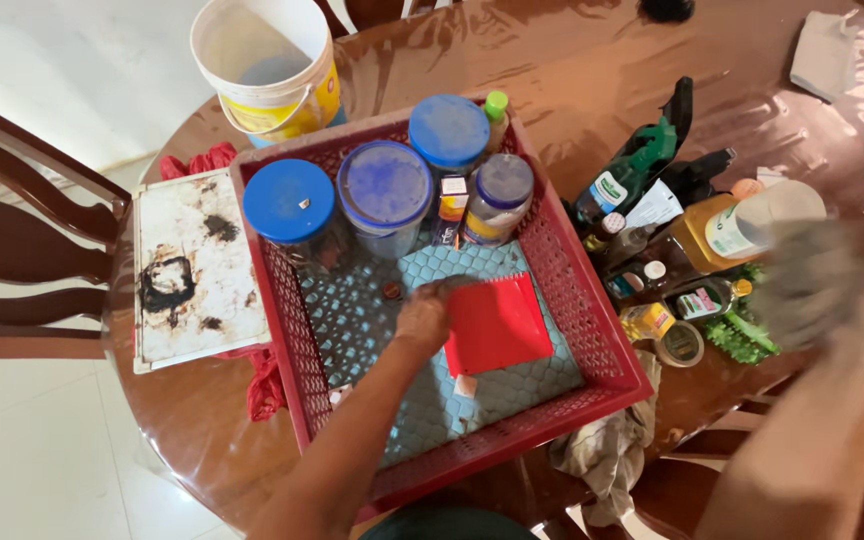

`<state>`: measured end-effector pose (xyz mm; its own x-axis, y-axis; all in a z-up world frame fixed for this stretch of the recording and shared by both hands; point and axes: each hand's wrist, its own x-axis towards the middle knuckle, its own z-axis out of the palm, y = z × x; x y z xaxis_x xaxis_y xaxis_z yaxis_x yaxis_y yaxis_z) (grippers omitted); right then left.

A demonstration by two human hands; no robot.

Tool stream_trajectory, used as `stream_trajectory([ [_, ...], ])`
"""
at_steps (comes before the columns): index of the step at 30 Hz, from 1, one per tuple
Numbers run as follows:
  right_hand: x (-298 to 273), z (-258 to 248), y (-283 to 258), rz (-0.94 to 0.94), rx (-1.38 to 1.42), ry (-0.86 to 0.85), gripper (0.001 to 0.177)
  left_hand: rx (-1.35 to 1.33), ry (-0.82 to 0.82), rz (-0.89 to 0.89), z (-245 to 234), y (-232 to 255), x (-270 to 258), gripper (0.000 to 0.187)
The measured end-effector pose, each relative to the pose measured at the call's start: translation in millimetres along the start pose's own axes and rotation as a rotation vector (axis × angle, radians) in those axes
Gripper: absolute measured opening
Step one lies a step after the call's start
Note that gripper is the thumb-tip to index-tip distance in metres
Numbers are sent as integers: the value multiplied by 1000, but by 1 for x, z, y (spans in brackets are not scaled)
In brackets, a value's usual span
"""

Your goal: The person wipes the surfaces of several small containers and a red notebook with a cloth, then places them into a red plastic basket on a dining table. The person also wipes a white rectangular object and a small box before placing them in the basket.

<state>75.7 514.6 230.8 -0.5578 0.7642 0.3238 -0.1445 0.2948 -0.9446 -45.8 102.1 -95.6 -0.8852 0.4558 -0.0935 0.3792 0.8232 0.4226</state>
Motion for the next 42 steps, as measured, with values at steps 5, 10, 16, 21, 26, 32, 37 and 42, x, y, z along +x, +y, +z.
stream_trajectory([
  [5,-81,67,-1,56,-244,-516,22,130,-164,22,-8,25,9,63],
  [10,-115,109,46,139,-466,-759,22,-50,-133,-98,-42,37,4,49],
  [16,-118,121,99,114,-521,-1067,35,-387,-54,139,-87,33,-22,27],
  [21,-126,156,129,206,-719,-1281,34,-541,-211,106,-114,14,-45,16],
  [26,-137,181,161,162,-600,-1290,27,-807,-76,-47,-117,-35,-66,19],
  [32,-150,189,105,299,-217,-744,19,-1343,-177,-473,-166,-39,-102,38],
  [37,-235,218,30,336,173,-733,32,-1561,-217,-387,-173,-1,-124,61],
  [42,-295,222,5,-476,-80,-934,51,-1727,-130,-115,-158,25,-139,67],
])
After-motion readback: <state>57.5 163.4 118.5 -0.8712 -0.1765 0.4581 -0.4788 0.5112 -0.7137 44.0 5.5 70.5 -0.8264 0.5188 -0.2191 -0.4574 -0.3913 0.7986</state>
